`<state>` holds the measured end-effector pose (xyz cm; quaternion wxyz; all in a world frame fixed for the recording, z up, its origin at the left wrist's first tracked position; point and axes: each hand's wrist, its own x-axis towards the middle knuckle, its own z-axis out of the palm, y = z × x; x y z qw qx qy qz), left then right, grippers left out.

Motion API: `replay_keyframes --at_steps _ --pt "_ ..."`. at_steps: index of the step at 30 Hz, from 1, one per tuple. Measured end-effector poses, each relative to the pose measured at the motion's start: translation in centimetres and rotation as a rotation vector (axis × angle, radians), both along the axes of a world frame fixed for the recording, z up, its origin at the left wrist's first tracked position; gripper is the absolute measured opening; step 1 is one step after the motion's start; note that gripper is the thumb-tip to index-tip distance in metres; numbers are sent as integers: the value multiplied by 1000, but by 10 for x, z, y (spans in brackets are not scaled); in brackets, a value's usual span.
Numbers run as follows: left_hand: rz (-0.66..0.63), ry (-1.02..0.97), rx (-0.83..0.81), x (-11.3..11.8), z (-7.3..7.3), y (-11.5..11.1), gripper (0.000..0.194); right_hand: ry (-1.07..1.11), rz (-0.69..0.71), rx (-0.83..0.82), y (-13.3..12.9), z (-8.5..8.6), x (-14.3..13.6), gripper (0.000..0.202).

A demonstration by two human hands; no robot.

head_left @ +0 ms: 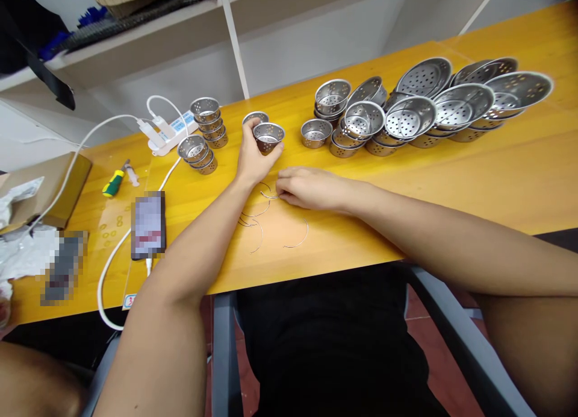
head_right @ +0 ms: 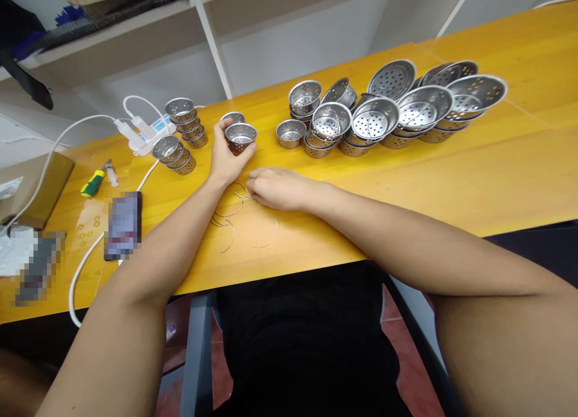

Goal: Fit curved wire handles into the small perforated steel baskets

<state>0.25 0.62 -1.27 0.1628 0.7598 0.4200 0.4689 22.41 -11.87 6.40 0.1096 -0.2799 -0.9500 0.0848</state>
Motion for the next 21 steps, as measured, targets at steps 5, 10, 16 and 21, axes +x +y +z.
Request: replay_keyframes --at_steps 5,10,16,21 --pt "-27 12 17 -1 2 -1 92 -90 4 119 -7 1 -7 20" --pt "-45 -20 36 2 9 -2 102 89 6 7 -4 9 2 12" --pt "-63 37 80 3 10 -3 96 671 -99 -143 11 21 25 27" --pt "-121 -34 69 0 4 2 100 988 -260 -252 40 8 37 57"
